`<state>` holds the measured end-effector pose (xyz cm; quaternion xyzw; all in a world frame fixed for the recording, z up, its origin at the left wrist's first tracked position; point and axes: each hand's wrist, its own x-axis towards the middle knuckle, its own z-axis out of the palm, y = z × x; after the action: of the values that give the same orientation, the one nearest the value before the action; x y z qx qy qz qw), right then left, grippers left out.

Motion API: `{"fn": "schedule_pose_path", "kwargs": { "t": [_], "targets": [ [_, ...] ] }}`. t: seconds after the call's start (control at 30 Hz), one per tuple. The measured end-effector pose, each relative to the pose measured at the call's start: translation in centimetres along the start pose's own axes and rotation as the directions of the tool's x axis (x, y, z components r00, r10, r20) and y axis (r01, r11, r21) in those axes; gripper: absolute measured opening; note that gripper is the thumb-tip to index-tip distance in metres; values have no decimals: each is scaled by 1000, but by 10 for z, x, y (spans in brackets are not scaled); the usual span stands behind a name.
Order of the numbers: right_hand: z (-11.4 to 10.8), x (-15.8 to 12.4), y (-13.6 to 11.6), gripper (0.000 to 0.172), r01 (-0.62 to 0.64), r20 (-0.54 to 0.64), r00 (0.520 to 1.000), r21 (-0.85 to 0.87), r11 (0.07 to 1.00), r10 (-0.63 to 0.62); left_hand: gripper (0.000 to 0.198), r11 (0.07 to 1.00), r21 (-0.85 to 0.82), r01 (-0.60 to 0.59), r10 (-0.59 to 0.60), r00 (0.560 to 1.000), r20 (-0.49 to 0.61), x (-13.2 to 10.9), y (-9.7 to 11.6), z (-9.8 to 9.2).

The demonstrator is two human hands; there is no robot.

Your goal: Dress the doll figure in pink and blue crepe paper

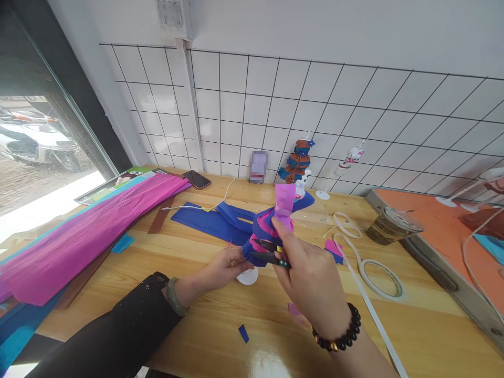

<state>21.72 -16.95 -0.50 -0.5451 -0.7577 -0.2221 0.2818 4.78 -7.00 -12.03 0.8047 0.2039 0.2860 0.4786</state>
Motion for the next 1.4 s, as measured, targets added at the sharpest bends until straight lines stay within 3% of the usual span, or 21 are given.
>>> {"fn": "schedule_pose_path", "kwargs": {
  "t": [0.17,0.27,0.43,0.7,0.8,1.0,1.13,1.4],
  "targets": [
    [-3,-4,-9,53,116,103,986,162,980,-134,37,998,-26,56,-56,998,-9,1,-2,0],
    [-4,-10,-12,56,125,122,979,278,953,-164,38,993,-85,78,-80,996,-24,1,-4,1],
    [-1,-23,-10,45,19,134,988,359,933,-72,35,981,-166,101,-119,988,-100,3,-6,3],
    [3,-37,-6,29,-146,171,981,366,919,87,28,974,-138,178,-198,970,-144,2,-6,3],
    [2,-41,2,17,-279,166,958,361,890,234,28,972,-130,198,-218,961,-168,2,-8,3],
    [-13,-46,27,24,-468,184,884,329,820,431,27,974,-53,219,-225,947,-228,3,-9,3],
    [-23,-50,37,26,-475,183,878,227,850,441,28,982,54,179,-159,951,-264,4,-8,1],
    [-27,-54,37,23,-414,141,909,203,887,392,23,978,178,105,-54,962,-267,4,-2,-3]
  ]
}}
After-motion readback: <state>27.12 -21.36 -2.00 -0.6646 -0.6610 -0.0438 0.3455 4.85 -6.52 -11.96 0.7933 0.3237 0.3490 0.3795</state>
